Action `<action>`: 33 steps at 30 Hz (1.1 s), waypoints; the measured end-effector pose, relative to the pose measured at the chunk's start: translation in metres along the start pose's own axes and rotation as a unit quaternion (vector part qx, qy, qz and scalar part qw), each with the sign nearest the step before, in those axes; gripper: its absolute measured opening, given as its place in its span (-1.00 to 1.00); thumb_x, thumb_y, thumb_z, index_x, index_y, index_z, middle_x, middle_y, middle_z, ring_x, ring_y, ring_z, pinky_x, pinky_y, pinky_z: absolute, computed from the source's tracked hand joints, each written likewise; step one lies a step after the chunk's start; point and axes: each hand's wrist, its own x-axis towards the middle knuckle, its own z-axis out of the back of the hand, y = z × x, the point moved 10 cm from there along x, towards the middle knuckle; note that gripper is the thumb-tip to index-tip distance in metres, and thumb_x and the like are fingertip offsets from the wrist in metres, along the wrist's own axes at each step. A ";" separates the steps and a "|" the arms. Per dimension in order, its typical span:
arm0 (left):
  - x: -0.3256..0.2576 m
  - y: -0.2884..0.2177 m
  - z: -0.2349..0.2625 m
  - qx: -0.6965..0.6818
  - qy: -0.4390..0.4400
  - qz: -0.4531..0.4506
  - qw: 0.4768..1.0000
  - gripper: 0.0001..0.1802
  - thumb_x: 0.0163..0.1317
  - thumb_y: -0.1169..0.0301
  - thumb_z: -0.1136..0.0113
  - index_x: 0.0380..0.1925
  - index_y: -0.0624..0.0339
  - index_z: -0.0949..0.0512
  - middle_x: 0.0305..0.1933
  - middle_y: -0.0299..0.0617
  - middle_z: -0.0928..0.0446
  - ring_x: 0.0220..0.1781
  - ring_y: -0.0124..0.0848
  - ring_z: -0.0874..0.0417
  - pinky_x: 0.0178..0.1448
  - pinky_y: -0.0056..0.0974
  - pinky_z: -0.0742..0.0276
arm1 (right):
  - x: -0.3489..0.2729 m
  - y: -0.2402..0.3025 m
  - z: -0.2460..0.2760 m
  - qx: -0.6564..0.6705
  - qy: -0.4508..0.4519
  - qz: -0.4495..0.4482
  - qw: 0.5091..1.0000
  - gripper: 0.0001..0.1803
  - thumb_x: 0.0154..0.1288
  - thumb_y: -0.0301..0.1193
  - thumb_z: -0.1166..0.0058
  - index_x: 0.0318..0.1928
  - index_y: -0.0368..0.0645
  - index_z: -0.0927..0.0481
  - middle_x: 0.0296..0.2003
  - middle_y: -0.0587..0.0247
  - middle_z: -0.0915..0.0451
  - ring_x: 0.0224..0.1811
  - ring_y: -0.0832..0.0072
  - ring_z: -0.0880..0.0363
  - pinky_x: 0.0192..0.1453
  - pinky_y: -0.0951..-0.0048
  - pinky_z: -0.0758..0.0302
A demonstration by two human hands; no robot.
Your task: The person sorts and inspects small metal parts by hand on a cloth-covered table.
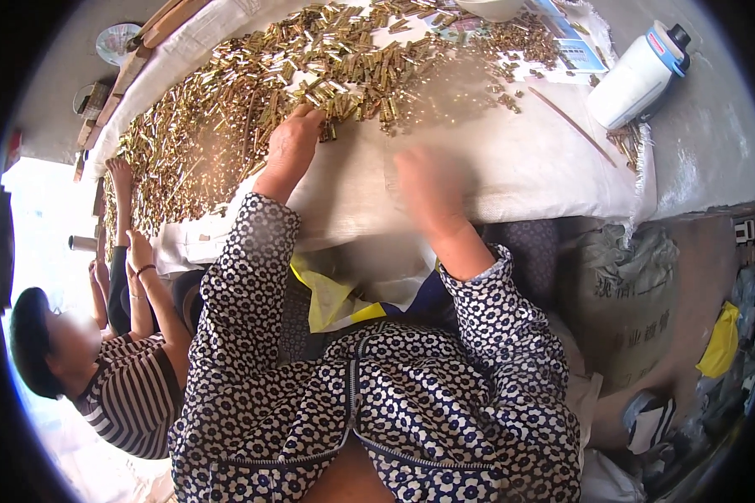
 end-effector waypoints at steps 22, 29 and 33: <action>-0.114 -0.047 -0.018 -0.793 -0.028 0.268 0.547 -0.87 0.34 0.47 -0.06 -0.16 0.24 -0.49 -0.30 -0.21 -0.59 -0.35 -0.51 -0.63 -0.38 -0.48 -0.52 | -0.020 0.018 -0.048 0.553 0.144 -0.183 0.800 -0.90 0.25 -0.58 -0.10 -0.20 -0.26 -0.57 -0.32 0.47 -0.55 -0.28 0.76 -0.46 -0.16 0.70 -0.41; -0.112 -0.050 -0.015 -0.803 -0.043 0.245 0.541 -0.88 0.34 0.47 -0.05 -0.15 0.21 -0.47 -0.35 -0.18 -0.60 -0.39 -0.50 -0.61 -0.35 -0.49 -0.53 | -0.021 0.018 -0.049 0.587 0.138 -0.199 0.773 -0.89 0.27 -0.56 -0.10 -0.19 -0.26 -0.57 -0.31 0.45 -0.56 -0.26 0.75 -0.47 -0.13 0.69 -0.41; -0.109 -0.053 -0.013 -0.813 -0.056 0.225 0.534 -0.89 0.35 0.48 -0.05 -0.16 0.21 -0.47 -0.33 -0.17 -0.60 -0.37 -0.49 -0.62 -0.33 -0.48 -0.54 | -0.019 0.018 -0.040 0.556 0.092 -0.163 0.810 -0.90 0.24 -0.60 -0.09 -0.22 -0.26 -0.58 -0.30 0.46 -0.55 -0.27 0.74 -0.47 -0.16 0.68 -0.42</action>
